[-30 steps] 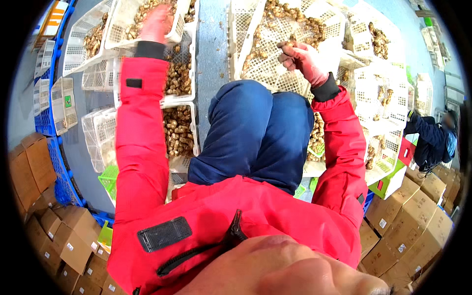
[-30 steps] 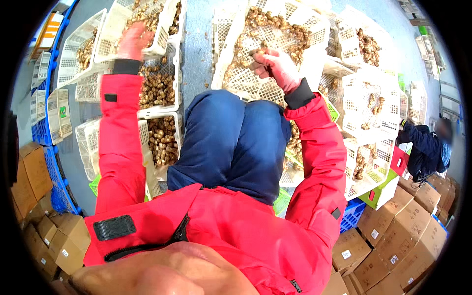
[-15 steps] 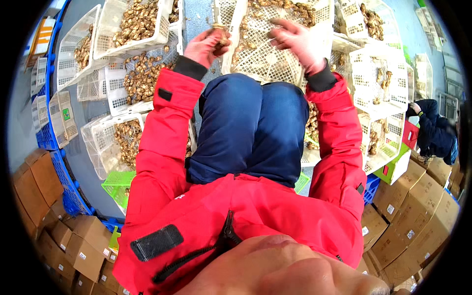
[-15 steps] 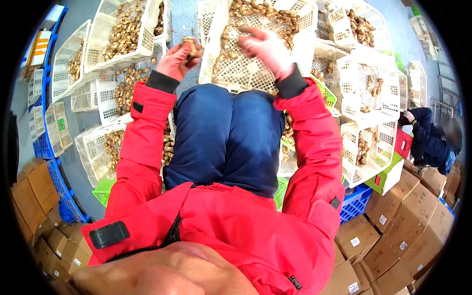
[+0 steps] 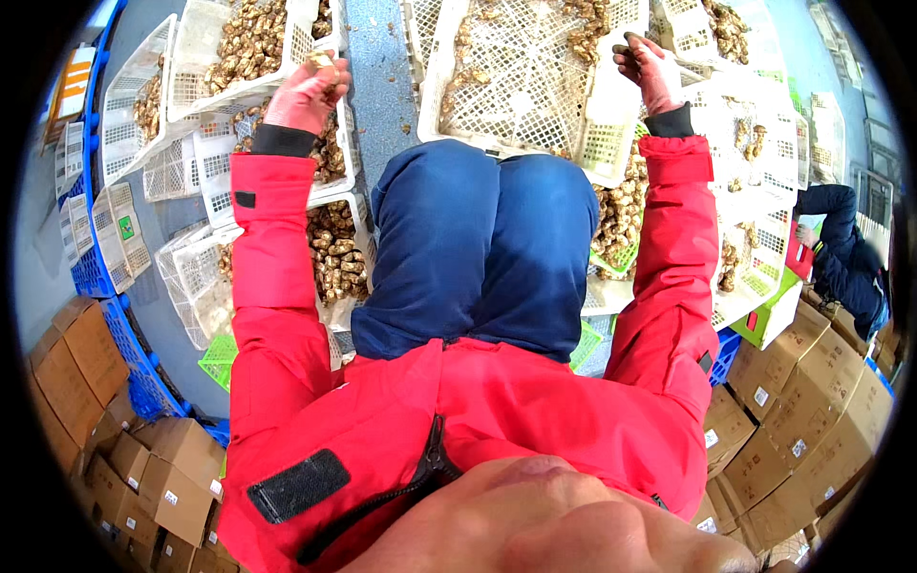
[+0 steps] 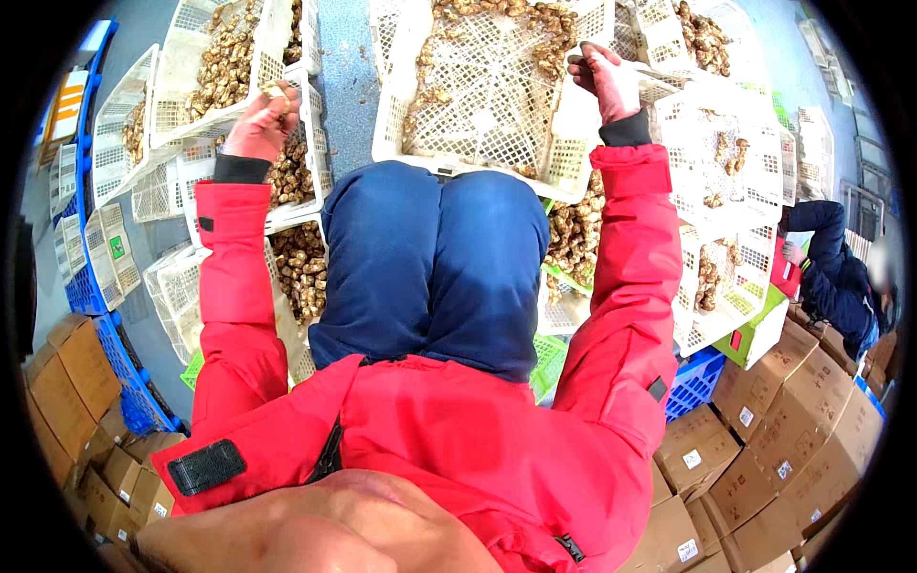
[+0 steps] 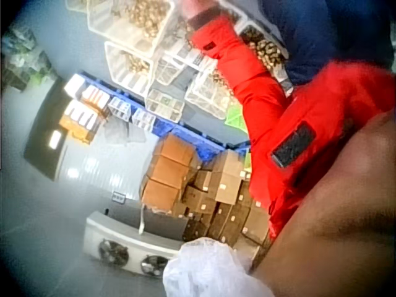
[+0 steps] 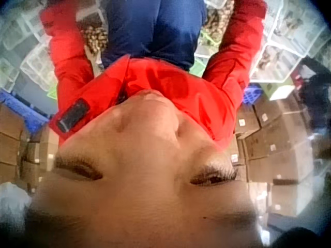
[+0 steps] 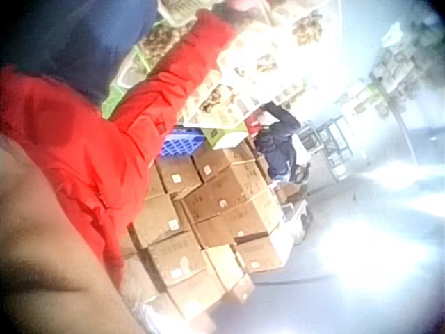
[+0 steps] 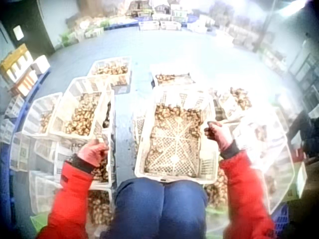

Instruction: The person writes in a notebook with a pen, then moves among agricultural baskets to manually sort ginger roots from one basket to another.

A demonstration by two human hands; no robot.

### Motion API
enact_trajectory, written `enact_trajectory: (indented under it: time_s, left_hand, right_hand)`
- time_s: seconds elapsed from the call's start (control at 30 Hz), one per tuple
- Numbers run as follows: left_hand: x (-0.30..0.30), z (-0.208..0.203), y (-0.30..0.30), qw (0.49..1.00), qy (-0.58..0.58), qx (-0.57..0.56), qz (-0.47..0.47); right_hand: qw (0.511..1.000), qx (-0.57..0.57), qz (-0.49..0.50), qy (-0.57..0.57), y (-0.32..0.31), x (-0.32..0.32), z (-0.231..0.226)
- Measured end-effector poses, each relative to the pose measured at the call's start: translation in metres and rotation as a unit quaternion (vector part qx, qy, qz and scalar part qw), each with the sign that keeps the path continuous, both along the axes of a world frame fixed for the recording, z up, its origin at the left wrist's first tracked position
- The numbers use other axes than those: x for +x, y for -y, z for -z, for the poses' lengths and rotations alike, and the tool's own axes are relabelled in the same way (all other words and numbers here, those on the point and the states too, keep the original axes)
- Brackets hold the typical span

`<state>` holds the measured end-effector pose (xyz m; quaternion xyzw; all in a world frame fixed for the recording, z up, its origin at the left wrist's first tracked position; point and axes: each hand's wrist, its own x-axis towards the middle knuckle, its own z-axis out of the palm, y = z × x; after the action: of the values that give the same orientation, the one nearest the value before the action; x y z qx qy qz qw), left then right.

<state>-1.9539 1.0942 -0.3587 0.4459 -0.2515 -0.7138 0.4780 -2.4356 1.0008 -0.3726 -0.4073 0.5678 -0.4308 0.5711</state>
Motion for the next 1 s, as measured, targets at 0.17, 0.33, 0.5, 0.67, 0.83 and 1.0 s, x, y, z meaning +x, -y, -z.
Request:
enact_trajectory:
  time_s: [0.17, 0.33, 0.5, 0.67, 0.83, 1.0]
  left_hand:
    - [0.083, -0.003, 0.050, 0.984, -0.089, -0.024, -0.151]
    - [0.092, 0.010, 0.084, 0.953, -0.205, 0.049, -0.216]
    - [0.004, 0.035, 0.044, 0.992, -0.121, -0.007, 0.024]
    - [-0.088, 0.044, 0.035, 0.994, -0.077, 0.034, 0.070]
    - [-0.120, 0.017, 0.021, 0.992, -0.095, 0.029, 0.080]
    - [-0.128, 0.026, 0.015, 0.989, -0.101, 0.069, 0.079]
  right_hand:
    - [0.936, -0.002, -0.071, -0.346, 0.055, -0.002, 0.089]
    - [0.606, -0.009, -0.130, -0.785, 0.067, -0.017, 0.175]
    - [0.603, -0.057, -0.116, -0.787, 0.065, 0.025, 0.169]
    - [0.798, -0.055, -0.096, -0.593, 0.057, 0.041, 0.128]
    - [0.787, 0.007, -0.131, -0.603, 0.061, 0.010, 0.148]
    - [0.729, 0.013, -0.119, -0.675, 0.049, 0.005, 0.181]
